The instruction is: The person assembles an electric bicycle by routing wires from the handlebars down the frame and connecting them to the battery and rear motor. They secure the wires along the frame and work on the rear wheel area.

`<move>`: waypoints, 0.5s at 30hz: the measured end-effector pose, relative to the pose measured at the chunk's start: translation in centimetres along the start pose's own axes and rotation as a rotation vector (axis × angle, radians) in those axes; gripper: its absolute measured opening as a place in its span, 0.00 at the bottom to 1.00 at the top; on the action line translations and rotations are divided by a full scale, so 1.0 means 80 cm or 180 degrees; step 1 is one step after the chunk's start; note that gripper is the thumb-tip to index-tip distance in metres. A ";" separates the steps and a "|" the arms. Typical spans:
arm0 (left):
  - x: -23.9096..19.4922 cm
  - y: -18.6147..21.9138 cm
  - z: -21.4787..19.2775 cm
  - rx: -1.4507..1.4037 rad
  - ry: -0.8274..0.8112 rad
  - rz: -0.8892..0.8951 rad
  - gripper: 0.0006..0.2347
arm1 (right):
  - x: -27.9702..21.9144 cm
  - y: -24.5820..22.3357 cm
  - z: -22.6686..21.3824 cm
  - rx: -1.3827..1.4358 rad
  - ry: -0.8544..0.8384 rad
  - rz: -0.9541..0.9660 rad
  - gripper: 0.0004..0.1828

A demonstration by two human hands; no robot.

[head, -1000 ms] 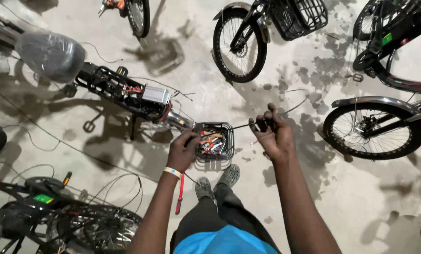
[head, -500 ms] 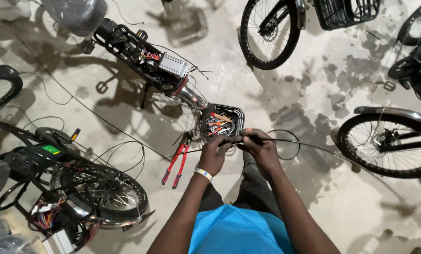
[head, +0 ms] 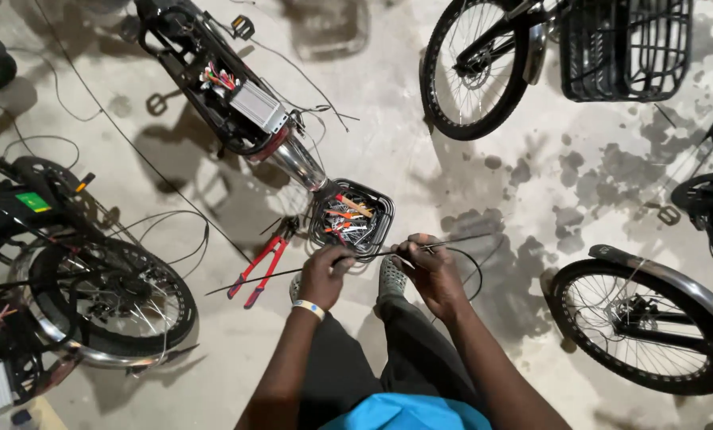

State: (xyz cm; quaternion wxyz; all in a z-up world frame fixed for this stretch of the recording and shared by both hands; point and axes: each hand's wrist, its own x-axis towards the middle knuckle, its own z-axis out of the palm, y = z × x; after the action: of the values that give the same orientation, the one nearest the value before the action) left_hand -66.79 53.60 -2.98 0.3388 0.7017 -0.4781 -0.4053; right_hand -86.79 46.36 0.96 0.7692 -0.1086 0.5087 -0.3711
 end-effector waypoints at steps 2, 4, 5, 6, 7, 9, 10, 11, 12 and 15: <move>0.003 0.009 0.039 -0.0045 -0.0020 -0.0072 0.02 | 0.036 0.025 -0.019 -0.0380 -0.0177 0.0200 0.10; 0.012 0.000 0.070 -0.0098 -0.0081 -0.0105 0.02 | 0.069 0.041 -0.030 -0.0734 -0.0331 0.0361 0.10; 0.017 -0.013 0.085 -0.0172 -0.0052 -0.0331 0.02 | 0.084 0.043 -0.032 -0.0720 -0.0095 0.0390 0.11; 0.023 -0.028 0.100 -0.0246 -0.0022 -0.0556 0.02 | 0.102 0.047 -0.035 -0.0707 0.0140 0.0418 0.13; 0.025 -0.035 0.103 -0.0263 -0.0025 -0.0563 0.02 | 0.122 0.055 -0.047 -0.0722 0.0152 0.0421 0.13; 0.037 -0.056 0.110 0.0057 -0.0379 -0.0805 0.06 | 0.171 0.073 -0.069 -0.0350 0.0675 0.0365 0.17; 0.055 -0.095 0.128 0.0042 -0.0370 -0.0776 0.06 | 0.203 0.071 -0.071 -0.0359 0.0669 0.0333 0.17; 0.056 -0.133 0.144 0.0234 -0.0730 -0.0788 0.07 | 0.224 0.078 -0.076 -0.0209 0.1023 0.0383 0.19; 0.055 -0.171 0.159 0.0419 -0.1092 -0.0791 0.09 | 0.243 0.087 -0.081 -0.0062 0.1380 0.0431 0.21; 0.070 -0.252 0.173 0.0884 -0.1563 -0.1189 0.08 | 0.317 0.124 -0.111 0.0018 0.1264 0.0245 0.18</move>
State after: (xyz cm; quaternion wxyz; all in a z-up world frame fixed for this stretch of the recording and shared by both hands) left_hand -69.98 53.41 -27.89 0.0346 0.6981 -0.4592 -0.5483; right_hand -84.60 37.89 -26.34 0.6678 -0.0116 0.6531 -0.3569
